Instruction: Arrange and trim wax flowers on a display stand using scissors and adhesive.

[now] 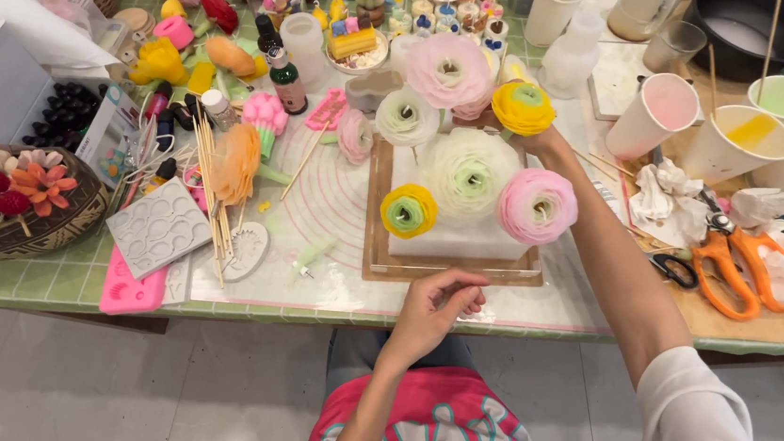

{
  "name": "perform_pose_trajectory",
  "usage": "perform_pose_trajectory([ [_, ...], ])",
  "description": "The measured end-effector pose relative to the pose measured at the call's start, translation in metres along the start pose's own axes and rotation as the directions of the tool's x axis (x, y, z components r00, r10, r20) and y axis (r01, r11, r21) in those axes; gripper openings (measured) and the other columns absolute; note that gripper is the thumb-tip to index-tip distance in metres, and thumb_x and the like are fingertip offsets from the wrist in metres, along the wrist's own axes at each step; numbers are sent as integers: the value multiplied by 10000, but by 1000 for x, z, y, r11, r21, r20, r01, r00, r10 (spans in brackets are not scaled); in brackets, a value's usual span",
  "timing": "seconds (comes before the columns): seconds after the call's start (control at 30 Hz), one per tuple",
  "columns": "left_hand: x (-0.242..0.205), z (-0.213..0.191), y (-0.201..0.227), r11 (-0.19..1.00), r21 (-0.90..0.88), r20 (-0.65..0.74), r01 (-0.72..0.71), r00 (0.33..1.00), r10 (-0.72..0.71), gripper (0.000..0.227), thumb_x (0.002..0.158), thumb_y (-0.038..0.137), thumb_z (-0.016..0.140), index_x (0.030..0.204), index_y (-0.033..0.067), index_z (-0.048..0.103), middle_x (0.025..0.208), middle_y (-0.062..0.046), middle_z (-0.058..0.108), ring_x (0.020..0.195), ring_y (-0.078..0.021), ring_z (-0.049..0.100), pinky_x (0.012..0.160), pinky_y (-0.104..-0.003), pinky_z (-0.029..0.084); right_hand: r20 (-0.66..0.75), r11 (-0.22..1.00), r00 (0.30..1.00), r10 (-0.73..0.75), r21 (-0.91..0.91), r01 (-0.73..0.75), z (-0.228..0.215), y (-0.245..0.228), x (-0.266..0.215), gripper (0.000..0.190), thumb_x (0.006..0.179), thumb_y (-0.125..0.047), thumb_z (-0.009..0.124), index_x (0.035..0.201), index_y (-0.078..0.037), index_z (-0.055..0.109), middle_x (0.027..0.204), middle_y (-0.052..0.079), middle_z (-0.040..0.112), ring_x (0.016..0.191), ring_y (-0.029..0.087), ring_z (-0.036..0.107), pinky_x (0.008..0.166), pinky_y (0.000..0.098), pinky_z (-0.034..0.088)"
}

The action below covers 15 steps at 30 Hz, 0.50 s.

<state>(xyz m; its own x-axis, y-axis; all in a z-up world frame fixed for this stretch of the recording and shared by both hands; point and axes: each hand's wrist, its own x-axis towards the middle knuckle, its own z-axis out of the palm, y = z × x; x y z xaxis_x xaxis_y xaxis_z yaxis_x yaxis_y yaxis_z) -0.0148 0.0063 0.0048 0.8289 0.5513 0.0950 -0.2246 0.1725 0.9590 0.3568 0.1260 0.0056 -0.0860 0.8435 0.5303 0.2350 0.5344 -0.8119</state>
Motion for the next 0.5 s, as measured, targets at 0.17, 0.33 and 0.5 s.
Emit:
perform_pose_trajectory([
  [0.17,1,0,0,1000,-9,-2,10,1000,-10,194,1033,76,610,1167,-17,716,928,-29,701,846,-72,638,781,-240,547,-104,942,993,-61,-335,23,-21,49,-13,377,917,-29,821,1226,-35,606,1137,50,688,1042,148,643,953,306,515],
  [0.33,1,-1,-1,1000,-11,2,-4,1000,4,198,1033,81,611,1165,-19,718,935,-29,706,851,-71,644,782,-241,552,-138,989,985,105,-89,-118,-11,25,-4,316,912,-30,825,1173,-39,646,1120,28,707,1013,106,648,922,277,542],
  [0.5,1,-1,1,1000,-4,11,-6,1000,6,204,1039,85,609,1180,-14,717,944,-30,705,859,-72,649,791,-242,558,1,891,911,412,209,-403,-15,19,7,149,870,-13,784,1017,-17,765,981,45,758,853,114,663,760,251,529],
])
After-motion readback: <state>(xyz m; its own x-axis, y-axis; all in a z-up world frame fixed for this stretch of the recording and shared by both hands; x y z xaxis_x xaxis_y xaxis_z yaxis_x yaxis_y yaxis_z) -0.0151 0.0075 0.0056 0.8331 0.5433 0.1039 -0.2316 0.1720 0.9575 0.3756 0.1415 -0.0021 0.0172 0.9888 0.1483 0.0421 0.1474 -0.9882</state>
